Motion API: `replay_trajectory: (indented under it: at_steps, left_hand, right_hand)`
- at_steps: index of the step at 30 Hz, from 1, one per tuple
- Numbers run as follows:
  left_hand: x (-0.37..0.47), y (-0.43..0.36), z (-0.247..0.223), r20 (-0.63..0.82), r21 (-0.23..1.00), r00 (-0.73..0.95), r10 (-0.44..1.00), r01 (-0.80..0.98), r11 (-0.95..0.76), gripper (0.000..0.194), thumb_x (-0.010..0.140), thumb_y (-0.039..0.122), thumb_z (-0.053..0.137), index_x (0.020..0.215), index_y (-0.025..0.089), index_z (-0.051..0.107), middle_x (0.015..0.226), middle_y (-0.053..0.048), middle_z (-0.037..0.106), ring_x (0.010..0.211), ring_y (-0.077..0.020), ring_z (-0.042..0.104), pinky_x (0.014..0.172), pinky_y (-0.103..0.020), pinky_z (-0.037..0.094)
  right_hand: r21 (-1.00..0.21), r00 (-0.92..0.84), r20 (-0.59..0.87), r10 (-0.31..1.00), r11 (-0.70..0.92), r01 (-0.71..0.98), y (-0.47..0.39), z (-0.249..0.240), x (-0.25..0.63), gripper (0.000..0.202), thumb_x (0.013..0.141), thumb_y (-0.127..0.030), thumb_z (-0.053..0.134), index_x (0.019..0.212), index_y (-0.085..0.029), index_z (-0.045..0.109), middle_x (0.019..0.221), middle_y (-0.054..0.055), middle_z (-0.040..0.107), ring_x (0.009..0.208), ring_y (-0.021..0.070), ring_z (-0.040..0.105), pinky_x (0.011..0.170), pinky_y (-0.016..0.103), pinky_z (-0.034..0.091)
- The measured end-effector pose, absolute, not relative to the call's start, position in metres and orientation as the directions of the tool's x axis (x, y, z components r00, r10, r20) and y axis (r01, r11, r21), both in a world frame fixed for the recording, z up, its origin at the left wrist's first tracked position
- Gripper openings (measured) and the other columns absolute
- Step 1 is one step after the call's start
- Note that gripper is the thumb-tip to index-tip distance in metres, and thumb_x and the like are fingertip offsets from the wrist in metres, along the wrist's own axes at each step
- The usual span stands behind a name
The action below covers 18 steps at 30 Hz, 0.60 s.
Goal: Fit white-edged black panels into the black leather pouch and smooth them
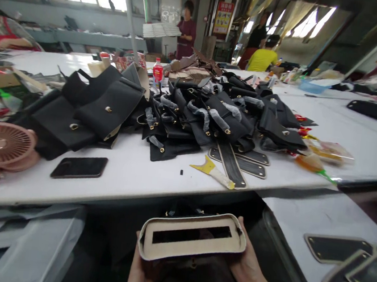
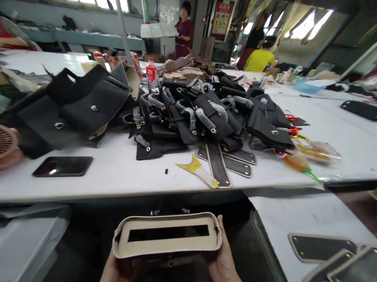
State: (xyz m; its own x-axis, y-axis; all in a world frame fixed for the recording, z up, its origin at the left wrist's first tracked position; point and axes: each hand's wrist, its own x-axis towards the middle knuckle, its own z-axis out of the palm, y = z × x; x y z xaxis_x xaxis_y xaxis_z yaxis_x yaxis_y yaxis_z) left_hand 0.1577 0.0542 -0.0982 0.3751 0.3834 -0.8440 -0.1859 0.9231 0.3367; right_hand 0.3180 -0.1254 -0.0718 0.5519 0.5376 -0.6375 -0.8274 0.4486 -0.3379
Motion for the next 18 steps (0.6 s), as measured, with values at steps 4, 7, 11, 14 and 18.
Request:
replay_trajectory:
  at_steps: [4,7,11,14,18]
  left_hand:
    - [0.147,0.061,-0.096,-0.749,0.283,0.578,0.324,-0.164,0.945,0.052,0.089,0.055,0.051,0.121,0.017,0.065,0.109,-0.012,0.073,0.109,-0.0322,0.064,0.099,-0.044,0.044]
    - [0.146,0.062,-0.095,-0.698,0.259,0.651,0.298,-0.157,0.953,0.064,0.088,0.061,0.049,0.128,0.012,0.060,0.119,-0.015,0.068,0.116,-0.0338,0.059,0.104,-0.045,0.040]
    - [0.147,0.059,-0.105,-0.716,0.284,0.621,0.320,-0.159,0.945,0.070,0.083,0.067,0.052,0.126,0.013,0.061,0.113,-0.013,0.071,0.111,-0.0325,0.062,0.101,-0.042,0.042]
    - [0.147,0.056,-0.116,-0.711,0.327,0.608,0.354,-0.159,0.931,0.071,0.081,0.069,0.052,0.124,0.013,0.062,0.112,-0.011,0.072,0.107,-0.0318,0.064,0.097,-0.041,0.044]
    - [0.150,0.055,-0.122,-0.727,0.322,0.595,0.343,-0.146,0.936,0.077,0.077,0.074,0.052,0.121,0.012,0.064,0.108,-0.012,0.073,0.105,-0.0305,0.064,0.094,-0.038,0.045]
  right_hand:
    - [-0.284,0.502,-0.716,0.485,0.455,-0.844,-0.131,-0.083,0.323,0.030,0.076,-0.053,0.074,0.087,-0.025,0.076,0.083,-0.002,0.077,0.076,0.0202,0.071,0.087,0.032,0.053]
    - [-0.313,0.497,-0.795,0.348,0.467,-0.827,-0.135,-0.098,0.329,0.024,0.075,-0.050,0.075,0.085,-0.028,0.075,0.076,-0.005,0.076,0.063,0.0171,0.069,0.078,0.029,0.057]
    - [-0.396,0.525,-0.805,0.278,0.407,-0.823,-0.145,-0.123,0.332,0.020,0.076,-0.045,0.072,0.089,-0.031,0.073,0.078,-0.005,0.076,0.065,0.0195,0.070,0.086,0.036,0.056]
    - [-0.451,0.552,-0.770,0.318,0.341,-0.825,-0.154,-0.145,0.332,0.031,0.072,-0.042,0.073,0.102,-0.034,0.070,0.087,-0.002,0.076,0.079,0.0268,0.071,0.089,0.046,0.055]
    - [-0.560,0.605,-0.729,0.319,0.228,-0.796,-0.166,-0.172,0.334,0.026,0.066,-0.039,0.074,0.092,-0.039,0.072,0.086,0.001,0.076,0.083,0.0328,0.071,0.075,0.051,0.059]
